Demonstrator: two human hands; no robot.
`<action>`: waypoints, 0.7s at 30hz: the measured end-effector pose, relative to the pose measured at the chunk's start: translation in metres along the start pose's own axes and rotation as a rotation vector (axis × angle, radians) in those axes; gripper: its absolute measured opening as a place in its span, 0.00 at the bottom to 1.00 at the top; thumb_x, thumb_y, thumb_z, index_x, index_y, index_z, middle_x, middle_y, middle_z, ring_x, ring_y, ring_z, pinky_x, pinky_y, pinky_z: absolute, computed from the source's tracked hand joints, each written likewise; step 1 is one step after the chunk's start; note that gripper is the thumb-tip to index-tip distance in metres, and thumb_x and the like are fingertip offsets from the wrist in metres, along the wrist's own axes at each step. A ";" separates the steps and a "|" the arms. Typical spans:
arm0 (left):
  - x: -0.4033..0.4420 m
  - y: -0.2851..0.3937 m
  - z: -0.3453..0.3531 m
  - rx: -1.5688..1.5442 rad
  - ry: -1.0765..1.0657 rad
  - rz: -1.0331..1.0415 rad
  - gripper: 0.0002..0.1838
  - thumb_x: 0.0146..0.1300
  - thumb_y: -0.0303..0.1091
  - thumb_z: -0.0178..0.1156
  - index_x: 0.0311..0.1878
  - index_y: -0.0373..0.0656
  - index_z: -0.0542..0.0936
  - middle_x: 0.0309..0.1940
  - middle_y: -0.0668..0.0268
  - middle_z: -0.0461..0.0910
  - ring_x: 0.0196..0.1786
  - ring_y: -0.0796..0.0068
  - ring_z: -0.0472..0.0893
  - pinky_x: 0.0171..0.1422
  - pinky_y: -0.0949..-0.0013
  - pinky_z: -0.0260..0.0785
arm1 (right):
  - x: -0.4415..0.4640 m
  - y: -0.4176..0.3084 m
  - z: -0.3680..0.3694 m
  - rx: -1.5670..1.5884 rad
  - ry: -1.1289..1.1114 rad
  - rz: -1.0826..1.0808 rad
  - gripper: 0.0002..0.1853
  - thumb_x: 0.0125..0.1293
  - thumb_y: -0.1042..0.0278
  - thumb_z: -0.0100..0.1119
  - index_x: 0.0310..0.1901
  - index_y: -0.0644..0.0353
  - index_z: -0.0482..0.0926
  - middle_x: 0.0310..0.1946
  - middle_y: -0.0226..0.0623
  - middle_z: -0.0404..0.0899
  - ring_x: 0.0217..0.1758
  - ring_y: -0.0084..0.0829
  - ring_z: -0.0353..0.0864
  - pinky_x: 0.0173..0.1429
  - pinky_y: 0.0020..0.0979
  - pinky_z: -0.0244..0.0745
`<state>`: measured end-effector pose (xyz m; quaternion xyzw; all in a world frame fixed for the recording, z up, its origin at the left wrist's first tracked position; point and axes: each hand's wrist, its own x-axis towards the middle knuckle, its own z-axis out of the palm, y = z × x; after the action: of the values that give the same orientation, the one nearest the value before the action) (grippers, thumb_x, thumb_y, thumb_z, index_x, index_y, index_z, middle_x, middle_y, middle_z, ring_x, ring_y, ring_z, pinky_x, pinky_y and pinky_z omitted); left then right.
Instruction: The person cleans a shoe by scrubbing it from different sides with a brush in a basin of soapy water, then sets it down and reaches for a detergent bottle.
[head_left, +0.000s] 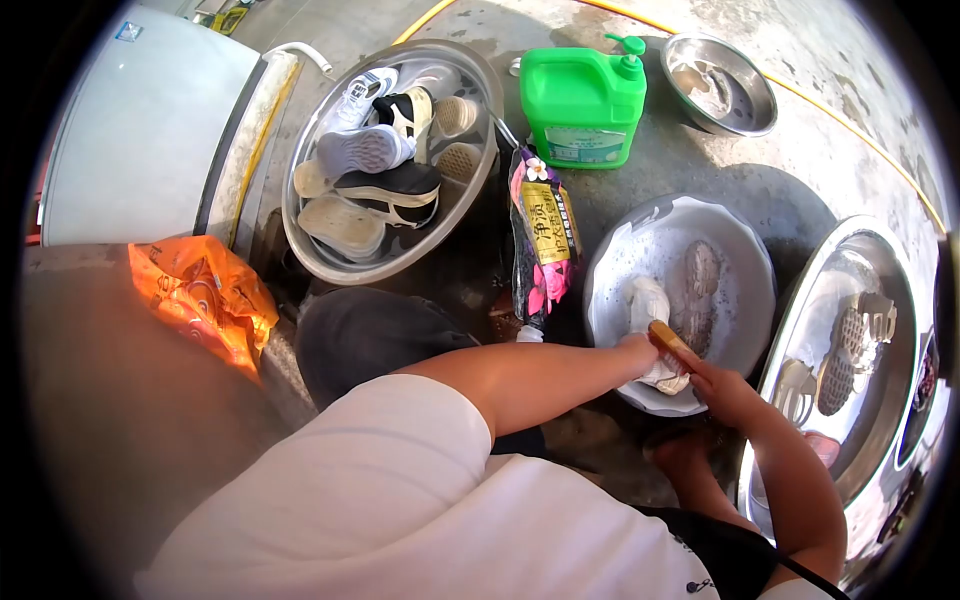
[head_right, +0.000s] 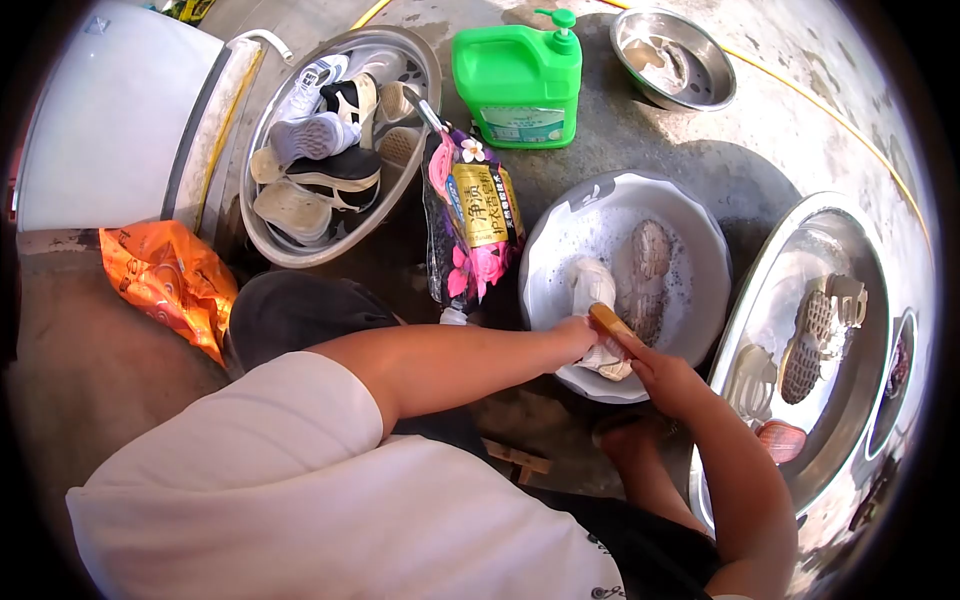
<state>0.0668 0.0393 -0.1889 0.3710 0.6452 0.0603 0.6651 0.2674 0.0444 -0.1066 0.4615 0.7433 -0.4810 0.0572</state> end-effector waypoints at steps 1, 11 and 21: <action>0.008 -0.005 0.000 -0.001 -0.002 -0.001 0.11 0.61 0.34 0.53 0.40 0.38 0.81 0.30 0.59 0.81 0.32 0.67 0.80 0.36 0.61 0.69 | 0.002 -0.001 0.000 -0.050 0.008 0.067 0.25 0.74 0.55 0.43 0.71 0.26 0.59 0.45 0.52 0.81 0.44 0.54 0.82 0.52 0.48 0.75; 0.032 -0.026 -0.001 -0.045 -0.057 0.005 0.09 0.65 0.31 0.51 0.39 0.39 0.79 0.29 0.64 0.79 0.28 0.72 0.76 0.32 0.65 0.66 | 0.058 -0.022 0.026 -0.270 0.165 0.241 0.26 0.73 0.57 0.45 0.71 0.26 0.58 0.40 0.48 0.81 0.43 0.48 0.83 0.47 0.45 0.77; 0.016 -0.007 0.000 0.149 0.101 -0.011 0.12 0.60 0.37 0.58 0.41 0.38 0.80 0.36 0.56 0.82 0.39 0.60 0.81 0.45 0.58 0.71 | 0.052 -0.009 0.021 -0.371 0.084 0.246 0.25 0.75 0.53 0.41 0.71 0.19 0.56 0.39 0.49 0.80 0.41 0.49 0.84 0.47 0.47 0.78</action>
<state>0.0667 0.0433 -0.2054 0.4125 0.6826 0.0268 0.6026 0.2239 0.0599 -0.1391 0.5501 0.7588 -0.3055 0.1684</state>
